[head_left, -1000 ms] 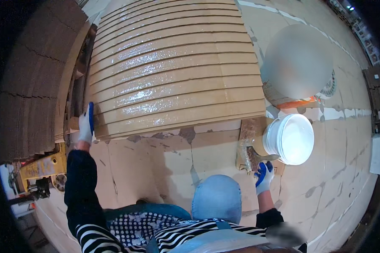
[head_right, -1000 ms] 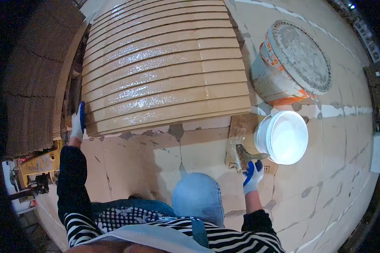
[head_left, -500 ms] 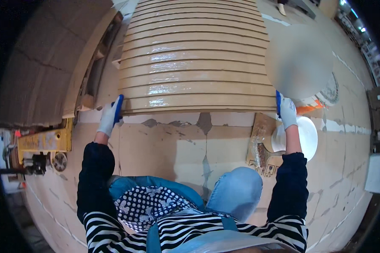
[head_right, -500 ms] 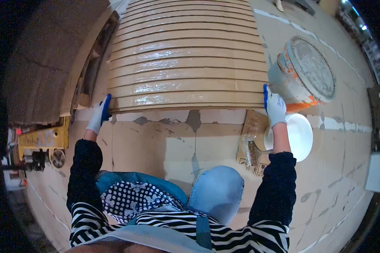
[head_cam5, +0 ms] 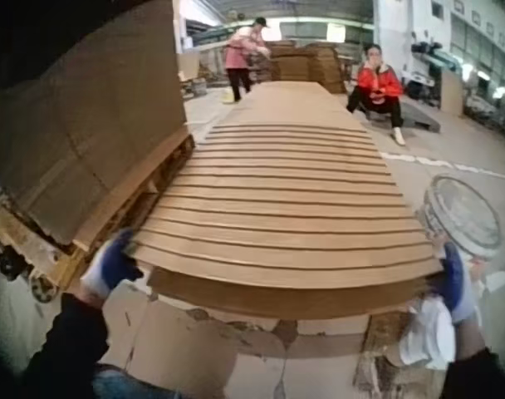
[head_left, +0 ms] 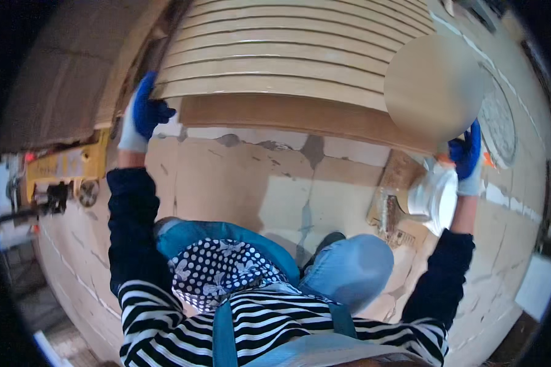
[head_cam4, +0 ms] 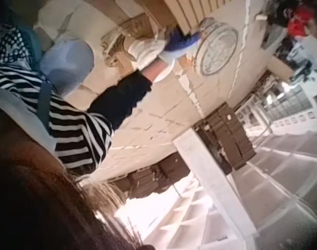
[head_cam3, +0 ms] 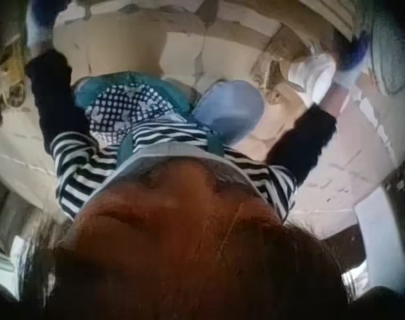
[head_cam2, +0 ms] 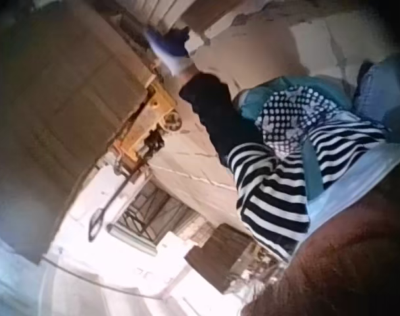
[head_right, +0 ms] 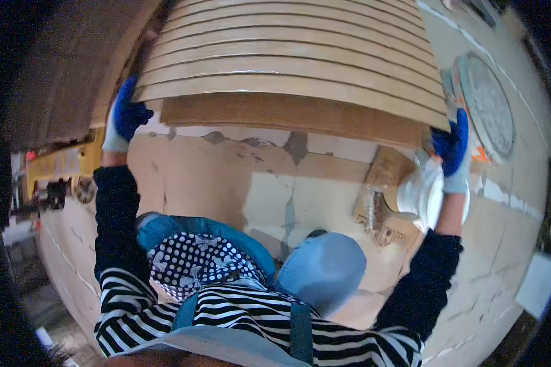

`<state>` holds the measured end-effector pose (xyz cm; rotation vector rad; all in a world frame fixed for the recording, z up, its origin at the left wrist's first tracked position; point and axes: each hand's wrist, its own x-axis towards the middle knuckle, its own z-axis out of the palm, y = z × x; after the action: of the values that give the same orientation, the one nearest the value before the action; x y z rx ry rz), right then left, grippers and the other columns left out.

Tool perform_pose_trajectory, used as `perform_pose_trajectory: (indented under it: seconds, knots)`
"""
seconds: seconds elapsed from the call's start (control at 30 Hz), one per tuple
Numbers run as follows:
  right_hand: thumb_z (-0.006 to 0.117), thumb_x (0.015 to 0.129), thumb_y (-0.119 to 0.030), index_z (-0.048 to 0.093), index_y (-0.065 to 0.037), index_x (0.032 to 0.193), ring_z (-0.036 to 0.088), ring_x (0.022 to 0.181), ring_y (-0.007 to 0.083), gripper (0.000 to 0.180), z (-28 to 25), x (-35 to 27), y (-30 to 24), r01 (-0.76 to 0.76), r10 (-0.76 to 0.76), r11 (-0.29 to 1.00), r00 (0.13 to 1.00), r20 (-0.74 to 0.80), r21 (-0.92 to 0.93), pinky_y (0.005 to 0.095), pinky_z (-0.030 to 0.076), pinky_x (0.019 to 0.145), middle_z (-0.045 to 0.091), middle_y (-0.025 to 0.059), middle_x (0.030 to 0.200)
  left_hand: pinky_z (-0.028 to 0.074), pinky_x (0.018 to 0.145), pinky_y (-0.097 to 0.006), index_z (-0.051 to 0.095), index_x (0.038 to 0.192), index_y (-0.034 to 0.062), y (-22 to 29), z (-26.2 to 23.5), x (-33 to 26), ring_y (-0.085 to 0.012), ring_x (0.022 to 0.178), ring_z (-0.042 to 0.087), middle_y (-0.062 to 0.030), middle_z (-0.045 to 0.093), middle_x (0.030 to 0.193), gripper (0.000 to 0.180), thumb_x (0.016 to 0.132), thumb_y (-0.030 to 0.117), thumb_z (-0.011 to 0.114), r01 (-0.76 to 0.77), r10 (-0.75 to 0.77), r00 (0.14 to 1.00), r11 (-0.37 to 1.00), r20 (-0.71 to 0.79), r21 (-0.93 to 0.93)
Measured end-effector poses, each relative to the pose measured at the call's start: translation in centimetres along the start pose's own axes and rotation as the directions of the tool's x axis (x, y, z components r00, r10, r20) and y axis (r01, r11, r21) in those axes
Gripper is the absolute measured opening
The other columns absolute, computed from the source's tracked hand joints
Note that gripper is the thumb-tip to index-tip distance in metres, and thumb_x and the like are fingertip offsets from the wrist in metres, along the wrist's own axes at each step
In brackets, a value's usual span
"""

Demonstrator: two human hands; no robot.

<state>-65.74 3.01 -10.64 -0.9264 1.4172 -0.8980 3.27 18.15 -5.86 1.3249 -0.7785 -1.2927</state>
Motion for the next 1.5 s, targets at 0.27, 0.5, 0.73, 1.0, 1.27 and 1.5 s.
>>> perform_pose_trajectory:
  seconds: [0.27, 0.5, 0.73, 1.0, 1.27, 1.5]
  knots:
    - [0.04, 0.093, -0.034, 0.063, -0.002, 0.1, 0.061, 0.081, 0.0232, 0.04, 5.7, 1.6, 5.7, 0.349, -0.679, 0.69, 0.616, -0.4, -0.633, 0.0347, 0.046, 0.069, 0.065, 0.0147, 0.082, 0.037, 0.096, -0.029, 0.047, 0.123, -0.0018, -9.7, 0.1, 4.8, -0.0188, 0.105, 0.052, -0.009, 0.053, 0.12, 0.042, 0.088, 0.02, 0.055, -0.287, 0.404, 0.798, 0.907, -0.448, 0.308]
    - [0.042, 0.091, -0.037, 0.064, -0.002, 0.091, 0.059, 0.071, 0.0306, 0.041, 7.3, 3.6, 4.7, 0.013, -0.684, 0.428, 0.659, -0.314, -0.904, 0.0402, 0.045, 0.072, 0.064, 0.0187, 0.082, 0.042, 0.088, -0.027, 0.049, 0.121, -0.0016, -9.8, -5.2, 8.7, -0.0156, 0.099, 0.056, -0.0084, 0.055, 0.117, 0.036, 0.094, 0.021, 0.046, -0.051, 0.499, 0.793, 0.625, -0.349, 0.779]
    - [0.04, 0.091, -0.038, 0.065, -0.005, 0.089, 0.059, 0.071, 0.0341, 0.041, 1.1, 2.8, 3.5, 0.035, -0.547, 0.42, 0.807, -0.222, -0.907, 0.0453, 0.044, 0.073, 0.062, 0.0211, 0.08, 0.048, 0.063, -0.024, 0.054, 0.116, 0.0043, -5.5, -2.5, 4.4, -0.0169, 0.075, 0.061, -0.0111, 0.061, 0.088, 0.038, 0.092, 0.033, 0.048, 0.133, 0.391, 0.895, 0.227, -0.215, 0.965]
    - [0.035, 0.092, -0.045, 0.062, -0.002, 0.093, 0.06, 0.056, 0.0172, 0.05, 5.7, -3.2, 3.6, 0.062, -0.432, -0.087, 0.897, 0.094, -0.994, 0.0291, 0.048, 0.05, 0.063, 0.0115, 0.071, 0.042, 0.04, -0.026, 0.057, 0.074, 0.0016, -3.8, 4.5, -0.4, -0.0137, 0.044, 0.054, -0.0066, 0.055, 0.057, 0.048, 0.087, 0.048, 0.05, 0.301, -0.045, 0.942, 0.556, -0.333, 0.775]
    - [0.031, 0.092, -0.049, 0.06, 0.003, 0.093, 0.062, 0.068, 0.018, 0.059, 3.3, -2.7, 2.4, 0.153, -0.448, 0.428, 0.892, -0.062, -0.891, 0.0278, 0.048, 0.059, 0.064, 0.0118, 0.077, 0.051, 0.067, -0.028, 0.052, 0.109, -0.001, -3.2, 1.8, 1.0, -0.0213, 0.086, 0.06, -0.0137, 0.059, 0.094, 0.047, 0.087, 0.04, 0.054, -0.114, 0.211, 0.959, 0.898, -0.189, 0.425]
    - [0.035, 0.093, -0.046, 0.061, 0.003, 0.088, 0.062, 0.074, 0.0209, 0.056, 5.2, 1.0, 6.4, 0.407, -0.707, 0.664, 0.614, -0.35, -0.627, 0.0321, 0.046, 0.061, 0.064, 0.0115, 0.081, 0.043, 0.091, -0.033, 0.039, 0.128, -0.0022, -10.7, -2.0, 4.6, -0.0215, 0.11, 0.05, -0.0158, 0.047, 0.126, 0.049, 0.092, 0.029, 0.049, -0.296, 0.753, 0.658, 0.246, 0.01, 0.923]
